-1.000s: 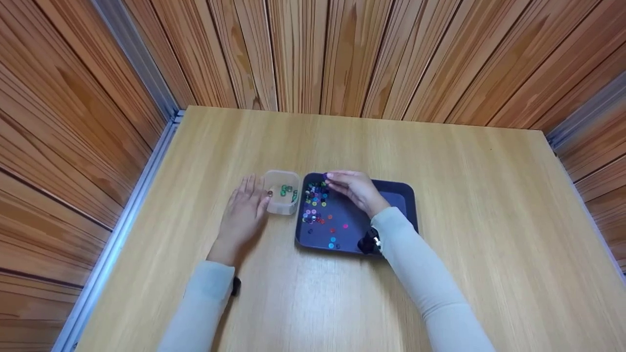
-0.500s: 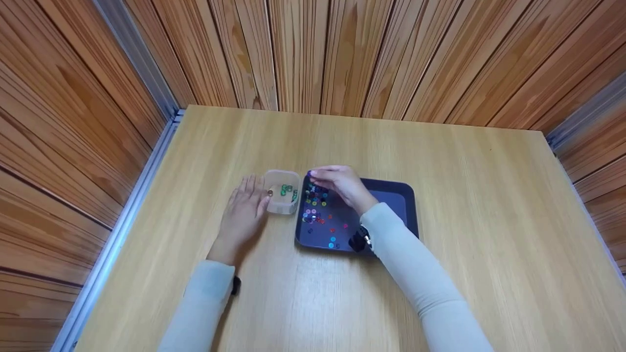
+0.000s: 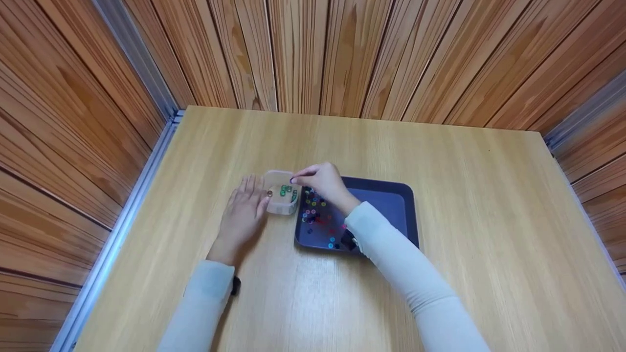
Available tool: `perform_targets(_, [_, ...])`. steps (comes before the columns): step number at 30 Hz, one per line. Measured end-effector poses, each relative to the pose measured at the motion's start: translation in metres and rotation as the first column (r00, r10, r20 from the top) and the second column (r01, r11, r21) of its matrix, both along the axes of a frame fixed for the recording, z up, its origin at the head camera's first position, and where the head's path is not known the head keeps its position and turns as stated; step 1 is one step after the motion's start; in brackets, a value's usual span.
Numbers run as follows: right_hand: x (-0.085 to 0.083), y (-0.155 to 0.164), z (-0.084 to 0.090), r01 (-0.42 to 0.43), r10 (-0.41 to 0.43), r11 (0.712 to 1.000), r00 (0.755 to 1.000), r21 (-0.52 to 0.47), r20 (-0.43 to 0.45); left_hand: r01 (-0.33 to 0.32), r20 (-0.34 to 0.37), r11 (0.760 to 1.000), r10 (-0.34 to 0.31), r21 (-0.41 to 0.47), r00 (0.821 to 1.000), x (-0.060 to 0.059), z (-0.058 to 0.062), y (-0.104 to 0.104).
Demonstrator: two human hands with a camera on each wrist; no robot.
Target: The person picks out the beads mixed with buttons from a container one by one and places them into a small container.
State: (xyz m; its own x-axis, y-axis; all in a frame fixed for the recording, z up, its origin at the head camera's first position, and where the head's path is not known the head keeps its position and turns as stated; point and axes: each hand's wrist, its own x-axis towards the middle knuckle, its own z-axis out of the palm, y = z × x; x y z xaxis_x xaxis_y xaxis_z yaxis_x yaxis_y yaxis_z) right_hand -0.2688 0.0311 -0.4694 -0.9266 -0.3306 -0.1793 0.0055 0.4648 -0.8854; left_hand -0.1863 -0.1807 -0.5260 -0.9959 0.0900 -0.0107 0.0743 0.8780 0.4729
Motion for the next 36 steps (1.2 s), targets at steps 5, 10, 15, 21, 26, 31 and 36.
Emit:
perform_targets(5, [0.005,-0.01,0.001,-0.068,0.079,0.985,0.995,0.159,-0.067,0.013,-0.013,1.0,-0.013,-0.009,1.0,0.0,0.0,0.0])
perform_targets(10, [0.008,-0.014,0.0,-0.166,0.219,0.954,0.955,0.25,-0.201,0.018,-0.052,1.0,-0.019,-0.012,0.998,0.002,0.001,0.0])
perform_targets(15, [0.01,-0.016,0.0,-0.197,0.281,0.931,0.923,0.306,-0.262,0.02,-0.063,1.0,-0.021,-0.009,0.998,0.003,0.001,0.0])
perform_targets(21, [0.01,-0.016,0.0,-0.196,0.266,0.938,0.936,0.285,-0.231,0.019,-0.031,1.0,-0.019,0.0,0.999,0.003,0.002,-0.001])
perform_targets(26, [0.009,-0.013,0.0,-0.18,0.251,0.948,0.929,0.262,-0.27,0.021,-0.029,1.0,-0.021,-0.003,0.999,0.002,0.001,0.0])
perform_targets(31, [0.005,-0.003,-0.002,-0.064,0.122,0.976,0.952,0.208,-0.28,0.013,-0.01,1.0,-0.013,0.014,1.0,0.002,0.001,0.0])
perform_targets(36, [-0.002,0.012,-0.007,0.024,0.013,0.989,0.968,0.144,-0.25,0.005,0.007,1.0,-0.005,0.018,1.0,0.002,0.001,0.0])
